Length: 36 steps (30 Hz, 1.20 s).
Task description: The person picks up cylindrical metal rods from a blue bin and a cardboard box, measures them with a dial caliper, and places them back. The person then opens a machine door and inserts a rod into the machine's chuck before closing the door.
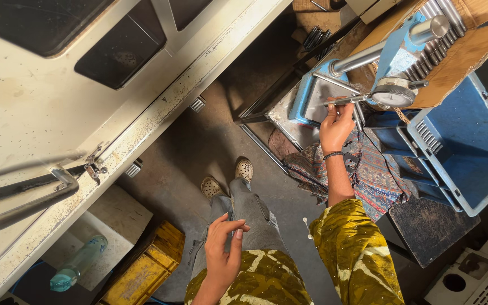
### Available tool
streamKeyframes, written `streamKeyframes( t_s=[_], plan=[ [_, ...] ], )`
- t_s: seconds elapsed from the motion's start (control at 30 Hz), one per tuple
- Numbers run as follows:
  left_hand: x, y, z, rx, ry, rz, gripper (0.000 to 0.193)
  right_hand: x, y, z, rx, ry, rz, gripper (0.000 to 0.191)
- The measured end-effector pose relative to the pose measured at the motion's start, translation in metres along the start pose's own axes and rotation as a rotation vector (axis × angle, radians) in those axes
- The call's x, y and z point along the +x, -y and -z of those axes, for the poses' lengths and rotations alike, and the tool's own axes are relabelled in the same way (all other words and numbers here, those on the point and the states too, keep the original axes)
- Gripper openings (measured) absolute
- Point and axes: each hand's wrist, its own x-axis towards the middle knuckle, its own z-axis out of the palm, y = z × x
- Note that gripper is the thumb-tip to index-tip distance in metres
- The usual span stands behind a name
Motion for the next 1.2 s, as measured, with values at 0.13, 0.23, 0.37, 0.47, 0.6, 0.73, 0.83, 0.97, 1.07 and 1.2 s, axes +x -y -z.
streamKeyframes(
  t_s=[0.13, 0.23, 0.37, 0.47, 0.6, 0.73, 0.83, 0.97, 1.07, 1.2],
  plan=[
    [0.0, 0.0, 0.0, -0.001, 0.002, 0.005, 0.019, 0.001, 0.005, -0.002, 0.001, -0.006, 0.017, 0.022],
    [0.001, 0.0, 0.0, -0.008, 0.0, 0.001, 0.018, 0.003, 0.008, -0.003, 0.004, -0.005, 0.009, 0.021],
    [0.001, -0.001, 0.001, -0.002, 0.003, 0.005, 0.019, 0.004, 0.01, -0.003, 0.022, -0.008, 0.003, 0.023],
    [0.001, 0.0, 0.002, -0.01, -0.004, -0.004, 0.019, 0.004, 0.011, -0.004, 0.046, -0.014, 0.019, 0.024],
    [0.002, 0.0, 0.002, -0.002, -0.004, -0.008, 0.018, 0.004, 0.013, -0.004, 0.014, -0.022, 0.034, 0.023],
    [0.002, -0.002, 0.0, 0.006, 0.002, -0.01, 0.018, 0.004, 0.016, -0.003, -0.012, -0.021, 0.053, 0.017],
    [0.004, -0.005, -0.003, 0.006, 0.021, -0.027, 0.018, 0.003, 0.018, -0.003, -0.057, -0.036, -0.007, 0.014],
    [0.007, -0.011, -0.008, 0.001, 0.056, -0.039, 0.017, 0.003, 0.02, -0.002, -0.089, -0.055, 0.079, 0.012],
    [0.007, -0.012, -0.01, -0.003, 0.071, -0.056, 0.019, 0.002, 0.022, -0.002, -0.095, -0.051, 0.068, 0.012],
    [0.005, -0.013, -0.01, -0.003, 0.079, -0.061, 0.019, 0.003, 0.025, -0.003, -0.057, -0.053, 0.037, 0.014]
  ],
)
